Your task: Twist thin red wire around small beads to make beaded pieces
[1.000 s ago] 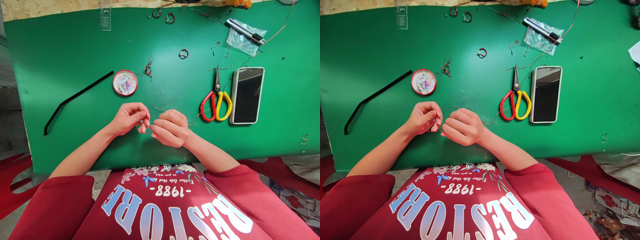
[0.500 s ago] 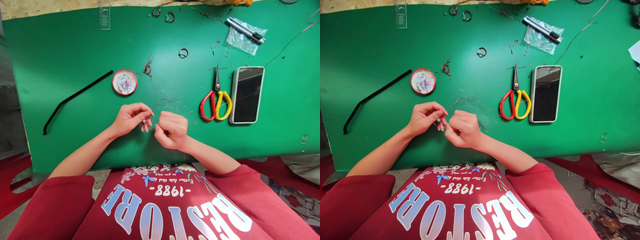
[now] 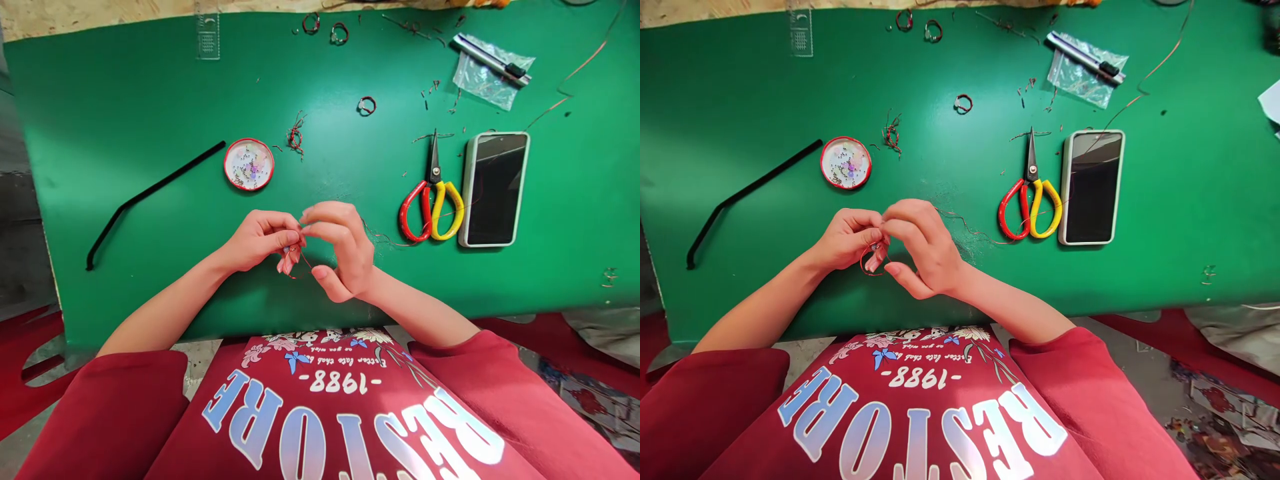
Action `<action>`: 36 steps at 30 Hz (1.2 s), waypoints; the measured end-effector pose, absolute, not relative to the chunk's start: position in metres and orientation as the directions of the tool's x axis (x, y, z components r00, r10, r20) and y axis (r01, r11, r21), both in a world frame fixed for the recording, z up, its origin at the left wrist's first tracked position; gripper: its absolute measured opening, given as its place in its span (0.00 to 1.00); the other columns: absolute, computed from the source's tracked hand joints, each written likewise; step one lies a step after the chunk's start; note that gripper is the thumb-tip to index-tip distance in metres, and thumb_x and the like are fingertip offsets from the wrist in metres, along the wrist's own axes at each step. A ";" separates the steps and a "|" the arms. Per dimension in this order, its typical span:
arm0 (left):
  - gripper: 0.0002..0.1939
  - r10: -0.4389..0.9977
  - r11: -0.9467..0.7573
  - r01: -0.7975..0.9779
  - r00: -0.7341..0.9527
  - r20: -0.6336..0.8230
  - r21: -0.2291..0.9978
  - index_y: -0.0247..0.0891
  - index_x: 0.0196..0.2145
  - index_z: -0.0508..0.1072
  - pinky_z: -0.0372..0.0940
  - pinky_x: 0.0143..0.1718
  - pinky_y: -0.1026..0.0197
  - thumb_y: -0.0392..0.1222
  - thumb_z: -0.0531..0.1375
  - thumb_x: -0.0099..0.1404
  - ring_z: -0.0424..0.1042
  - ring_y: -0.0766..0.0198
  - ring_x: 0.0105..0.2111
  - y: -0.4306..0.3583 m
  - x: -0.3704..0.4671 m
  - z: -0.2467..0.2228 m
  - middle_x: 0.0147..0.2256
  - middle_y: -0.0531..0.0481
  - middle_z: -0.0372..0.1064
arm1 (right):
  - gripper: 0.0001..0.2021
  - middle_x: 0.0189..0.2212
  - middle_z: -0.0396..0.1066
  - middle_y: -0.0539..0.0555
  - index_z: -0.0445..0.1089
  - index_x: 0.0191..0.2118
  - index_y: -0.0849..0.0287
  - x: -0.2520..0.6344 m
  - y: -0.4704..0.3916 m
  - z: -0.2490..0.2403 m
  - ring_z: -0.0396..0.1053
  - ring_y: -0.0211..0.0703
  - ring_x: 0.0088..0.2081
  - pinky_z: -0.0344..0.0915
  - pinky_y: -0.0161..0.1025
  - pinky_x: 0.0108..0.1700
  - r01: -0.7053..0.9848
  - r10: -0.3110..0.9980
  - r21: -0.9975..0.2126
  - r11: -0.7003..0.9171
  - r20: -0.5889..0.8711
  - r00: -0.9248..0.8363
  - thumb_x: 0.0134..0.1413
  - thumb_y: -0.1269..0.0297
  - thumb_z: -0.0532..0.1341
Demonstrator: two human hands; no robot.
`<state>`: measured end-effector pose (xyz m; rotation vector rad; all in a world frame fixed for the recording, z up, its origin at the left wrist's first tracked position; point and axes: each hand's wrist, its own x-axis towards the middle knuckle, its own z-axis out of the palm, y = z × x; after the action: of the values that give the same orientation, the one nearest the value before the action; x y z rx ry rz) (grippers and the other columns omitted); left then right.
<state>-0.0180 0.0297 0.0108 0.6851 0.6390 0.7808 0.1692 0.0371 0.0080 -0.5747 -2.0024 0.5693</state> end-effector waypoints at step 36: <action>0.03 0.941 0.165 -0.391 0.338 -0.026 0.906 0.39 0.34 0.83 0.72 0.22 0.70 0.38 0.68 0.63 0.76 0.70 0.20 0.026 -0.018 0.005 0.25 0.53 0.73 | 0.15 0.22 0.55 0.44 0.57 0.27 0.56 0.174 0.058 0.002 0.52 0.33 0.24 0.53 0.34 0.30 0.326 0.711 -0.650 0.686 0.503 -0.492 0.63 0.71 0.61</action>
<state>-0.0181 0.0258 0.0048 0.9663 0.7100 1.0711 0.1743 0.0583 0.0018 -0.7929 -2.1009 0.6160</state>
